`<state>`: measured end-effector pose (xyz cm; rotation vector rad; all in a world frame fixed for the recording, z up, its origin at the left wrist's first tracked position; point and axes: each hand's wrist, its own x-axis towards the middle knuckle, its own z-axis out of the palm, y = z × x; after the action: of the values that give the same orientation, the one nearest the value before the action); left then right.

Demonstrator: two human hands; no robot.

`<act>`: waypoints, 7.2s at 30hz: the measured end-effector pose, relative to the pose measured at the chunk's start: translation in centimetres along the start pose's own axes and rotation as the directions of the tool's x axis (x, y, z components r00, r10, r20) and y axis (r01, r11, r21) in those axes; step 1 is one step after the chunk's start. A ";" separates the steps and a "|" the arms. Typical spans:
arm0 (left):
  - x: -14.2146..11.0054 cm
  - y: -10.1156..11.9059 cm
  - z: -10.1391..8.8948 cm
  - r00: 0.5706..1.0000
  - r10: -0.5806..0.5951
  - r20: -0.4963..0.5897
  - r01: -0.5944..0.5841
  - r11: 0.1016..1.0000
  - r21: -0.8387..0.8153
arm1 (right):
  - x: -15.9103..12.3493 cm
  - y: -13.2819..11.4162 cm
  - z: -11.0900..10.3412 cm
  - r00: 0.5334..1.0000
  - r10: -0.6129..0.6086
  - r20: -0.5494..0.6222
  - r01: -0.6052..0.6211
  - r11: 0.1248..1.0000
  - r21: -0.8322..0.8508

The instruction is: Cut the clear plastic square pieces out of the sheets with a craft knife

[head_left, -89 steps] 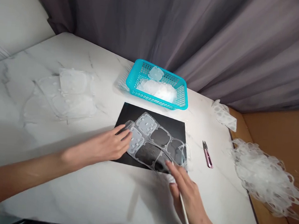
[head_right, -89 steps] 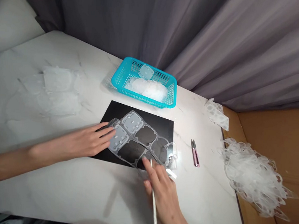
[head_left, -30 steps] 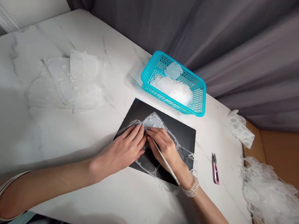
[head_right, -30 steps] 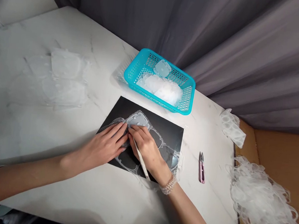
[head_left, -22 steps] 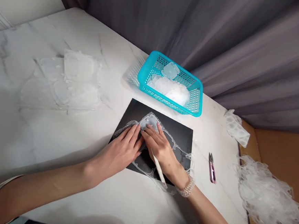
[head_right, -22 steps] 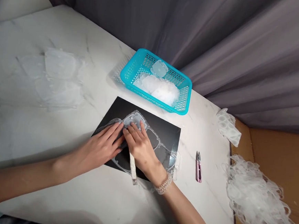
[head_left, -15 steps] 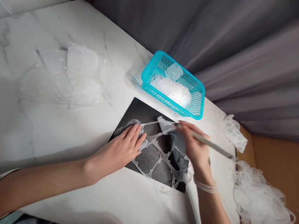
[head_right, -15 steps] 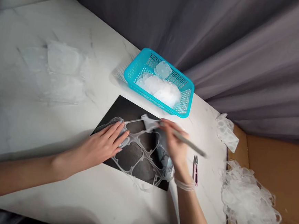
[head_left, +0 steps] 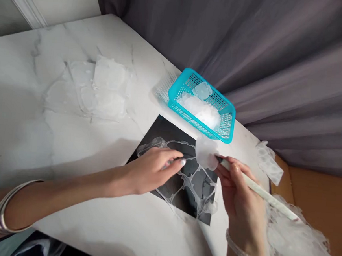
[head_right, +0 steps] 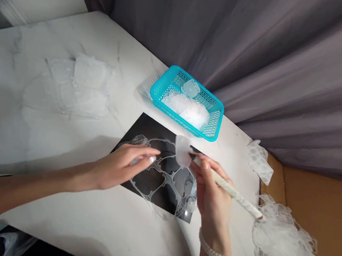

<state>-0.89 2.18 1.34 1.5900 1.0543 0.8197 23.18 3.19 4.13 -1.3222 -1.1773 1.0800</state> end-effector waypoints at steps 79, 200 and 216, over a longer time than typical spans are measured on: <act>0.5 0.2 -2.6 0.911 -0.383 0.150 0.393 0.704 -0.592 | 1.3 -0.3 4.0 0.895 0.343 0.284 -0.371 0.927 0.051; -1.6 -2.6 4.2 0.860 0.395 0.324 -0.418 0.180 0.890 | -3.3 6.5 0.7 0.805 -0.279 0.523 0.547 0.690 -0.474; -1.8 -3.5 4.5 0.874 0.341 0.346 -0.427 0.200 0.882 | -4.2 7.2 0.8 0.814 -0.329 0.479 0.556 0.680 -0.478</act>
<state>1.65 -0.85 -3.20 3.0269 1.1554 0.3606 22.49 -0.90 -3.16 -1.1981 -2.1356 0.5880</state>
